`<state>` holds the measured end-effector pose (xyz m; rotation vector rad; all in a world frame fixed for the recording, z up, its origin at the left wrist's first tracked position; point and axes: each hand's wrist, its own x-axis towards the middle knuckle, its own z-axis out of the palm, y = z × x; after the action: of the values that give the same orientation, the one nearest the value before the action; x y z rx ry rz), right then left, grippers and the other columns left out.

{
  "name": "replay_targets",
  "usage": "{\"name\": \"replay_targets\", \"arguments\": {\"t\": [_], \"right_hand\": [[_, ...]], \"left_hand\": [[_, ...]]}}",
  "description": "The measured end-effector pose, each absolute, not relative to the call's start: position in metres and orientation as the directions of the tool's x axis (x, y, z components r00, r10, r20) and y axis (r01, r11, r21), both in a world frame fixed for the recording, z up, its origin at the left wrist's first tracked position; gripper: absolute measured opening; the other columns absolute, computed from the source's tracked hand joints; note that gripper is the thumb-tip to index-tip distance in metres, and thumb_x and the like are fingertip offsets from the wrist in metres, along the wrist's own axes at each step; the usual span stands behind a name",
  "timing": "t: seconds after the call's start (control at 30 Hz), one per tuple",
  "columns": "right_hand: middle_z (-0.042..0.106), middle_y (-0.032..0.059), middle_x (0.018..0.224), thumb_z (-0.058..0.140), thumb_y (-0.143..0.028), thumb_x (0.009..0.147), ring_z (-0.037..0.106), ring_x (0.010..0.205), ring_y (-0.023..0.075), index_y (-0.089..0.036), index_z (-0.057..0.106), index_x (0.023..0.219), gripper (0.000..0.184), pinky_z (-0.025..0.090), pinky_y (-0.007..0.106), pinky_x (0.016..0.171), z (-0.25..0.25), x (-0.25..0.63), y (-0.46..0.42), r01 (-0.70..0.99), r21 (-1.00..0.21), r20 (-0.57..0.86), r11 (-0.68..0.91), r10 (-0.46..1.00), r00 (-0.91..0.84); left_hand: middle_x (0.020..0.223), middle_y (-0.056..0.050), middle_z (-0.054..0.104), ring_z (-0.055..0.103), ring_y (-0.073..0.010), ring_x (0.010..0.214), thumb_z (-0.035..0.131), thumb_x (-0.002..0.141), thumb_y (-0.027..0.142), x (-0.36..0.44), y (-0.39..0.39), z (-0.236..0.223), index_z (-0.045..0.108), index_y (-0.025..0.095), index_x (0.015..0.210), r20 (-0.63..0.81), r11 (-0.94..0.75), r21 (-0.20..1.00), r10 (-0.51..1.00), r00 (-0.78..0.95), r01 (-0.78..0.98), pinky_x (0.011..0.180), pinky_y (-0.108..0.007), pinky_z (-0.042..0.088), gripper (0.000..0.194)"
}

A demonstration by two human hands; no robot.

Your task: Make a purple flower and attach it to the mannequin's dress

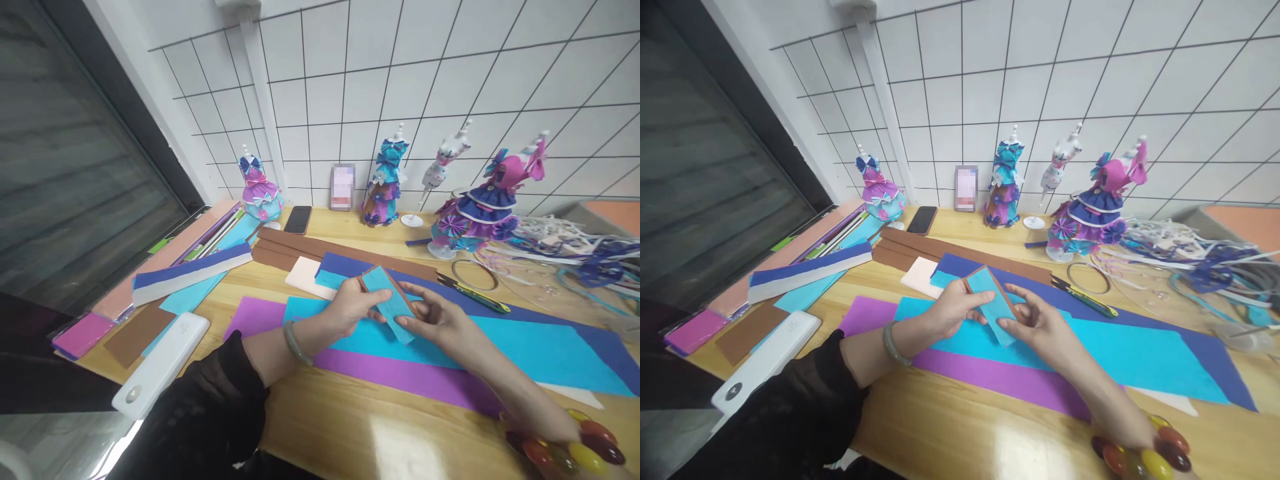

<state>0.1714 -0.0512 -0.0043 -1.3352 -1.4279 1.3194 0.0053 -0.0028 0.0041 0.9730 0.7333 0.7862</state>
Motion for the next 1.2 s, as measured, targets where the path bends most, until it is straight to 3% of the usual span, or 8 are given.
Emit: {"name": "replay_targets", "arguments": {"t": [0.2,0.57,0.8,1.07,1.2], "right_hand": [[0.066,0.0037,0.085,0.067,-0.041,0.066,0.058,0.064,0.0145,-0.017,0.04,0.123,0.067,0.047,0.03,0.059,0.0,0.173,-0.05,0.135,-0.978,-0.177,-0.158,0.974,-0.141],[0.069,0.0069,0.096,0.066,-0.04,0.07,0.063,0.08,0.0211,-0.018,0.051,0.117,0.054,0.051,0.035,0.071,-0.005,0.177,-0.048,0.142,-0.975,-0.195,-0.17,0.962,-0.189],[0.07,0.0016,0.091,0.068,-0.037,0.069,0.062,0.078,0.0184,-0.024,0.06,0.11,0.044,0.049,0.029,0.07,-0.008,0.178,-0.047,0.1,-0.976,-0.212,-0.193,0.949,-0.233],[0.067,-0.0014,0.068,0.067,-0.039,0.069,0.057,0.059,0.0127,-0.02,0.068,0.083,0.023,0.045,0.025,0.059,-0.005,0.175,-0.049,0.101,-0.971,-0.233,-0.215,0.942,-0.241],[0.065,0.0001,0.062,0.066,-0.044,0.067,0.055,0.055,0.0127,-0.017,0.064,0.07,0.027,0.043,0.025,0.055,-0.005,0.176,-0.049,0.164,-0.961,-0.253,-0.222,0.947,-0.198]], "left_hand": [[0.078,-0.006,0.064,0.057,-0.0105,0.059,0.068,0.063,0.041,0.006,0.001,0.001,0.063,0.012,0.089,-0.189,0.345,0.905,0.851,0.49,-0.251,0.046,-0.02,0.044,0.039],[0.07,-0.006,0.062,0.056,-0.01,0.054,0.068,0.063,0.043,0.005,0.007,-0.001,0.061,0.01,0.081,-0.181,0.335,0.91,0.853,0.49,-0.246,0.046,-0.02,0.044,0.038],[0.067,-0.004,0.06,0.055,-0.0094,0.054,0.065,0.064,0.046,0.003,0.011,-0.001,0.061,0.011,0.079,-0.147,0.309,0.913,0.86,0.49,-0.268,0.046,-0.021,0.044,0.038],[0.066,-0.003,0.059,0.054,-0.0093,0.054,0.061,0.066,0.052,0.0,0.013,0.005,0.061,0.011,0.078,-0.13,0.288,0.92,0.864,0.486,-0.265,0.047,-0.021,0.044,0.043],[0.066,-0.004,0.059,0.054,-0.0096,0.054,0.052,0.073,0.057,-0.004,0.017,0.004,0.063,0.011,0.087,-0.082,0.258,0.919,0.865,0.496,-0.298,0.048,-0.022,0.046,0.049]]}}
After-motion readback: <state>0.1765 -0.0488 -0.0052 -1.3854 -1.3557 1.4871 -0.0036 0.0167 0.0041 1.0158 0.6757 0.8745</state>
